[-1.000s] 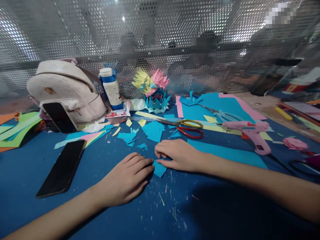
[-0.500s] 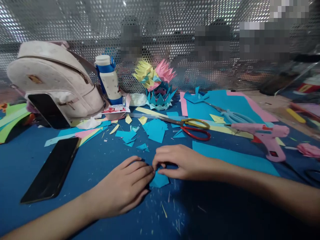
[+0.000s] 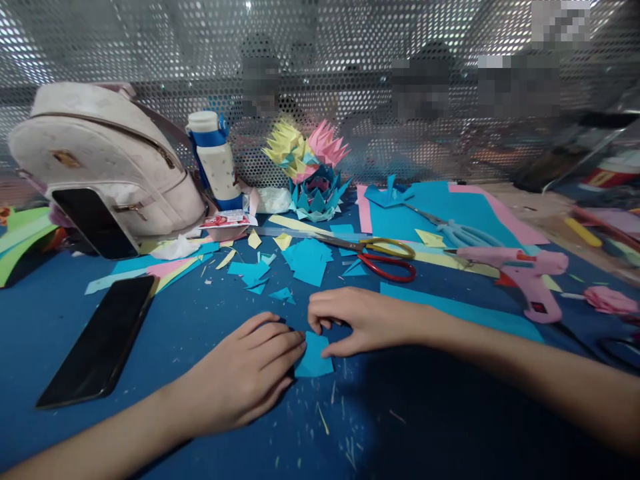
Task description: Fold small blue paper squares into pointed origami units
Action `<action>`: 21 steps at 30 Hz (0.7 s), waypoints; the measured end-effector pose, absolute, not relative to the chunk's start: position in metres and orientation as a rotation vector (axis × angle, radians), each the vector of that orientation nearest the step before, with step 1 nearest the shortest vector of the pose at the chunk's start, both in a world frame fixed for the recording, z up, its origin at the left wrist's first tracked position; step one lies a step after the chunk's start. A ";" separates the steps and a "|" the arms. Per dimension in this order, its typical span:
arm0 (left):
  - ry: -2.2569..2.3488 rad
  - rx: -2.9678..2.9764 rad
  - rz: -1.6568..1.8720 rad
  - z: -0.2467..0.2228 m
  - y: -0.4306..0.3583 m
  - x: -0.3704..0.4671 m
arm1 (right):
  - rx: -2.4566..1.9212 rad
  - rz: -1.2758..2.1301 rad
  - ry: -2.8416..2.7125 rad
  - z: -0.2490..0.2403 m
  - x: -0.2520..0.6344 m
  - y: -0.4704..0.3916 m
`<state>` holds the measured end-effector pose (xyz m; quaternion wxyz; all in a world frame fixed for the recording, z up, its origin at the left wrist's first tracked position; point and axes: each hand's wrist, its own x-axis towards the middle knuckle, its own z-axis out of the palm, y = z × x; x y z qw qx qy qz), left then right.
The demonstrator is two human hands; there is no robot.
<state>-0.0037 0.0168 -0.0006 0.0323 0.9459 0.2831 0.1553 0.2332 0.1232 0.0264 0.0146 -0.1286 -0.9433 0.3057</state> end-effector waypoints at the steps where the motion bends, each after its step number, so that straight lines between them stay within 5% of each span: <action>1: 0.870 2.917 0.475 -0.001 0.017 -0.004 | -0.421 0.905 -2.951 0.028 0.233 0.121; 11: 0.859 2.932 0.476 0.002 0.016 -0.003 | -0.528 0.550 -2.988 0.025 0.231 0.108; 21: 0.831 2.971 0.479 0.001 0.016 -0.003 | -0.714 0.836 -2.950 0.036 0.227 0.096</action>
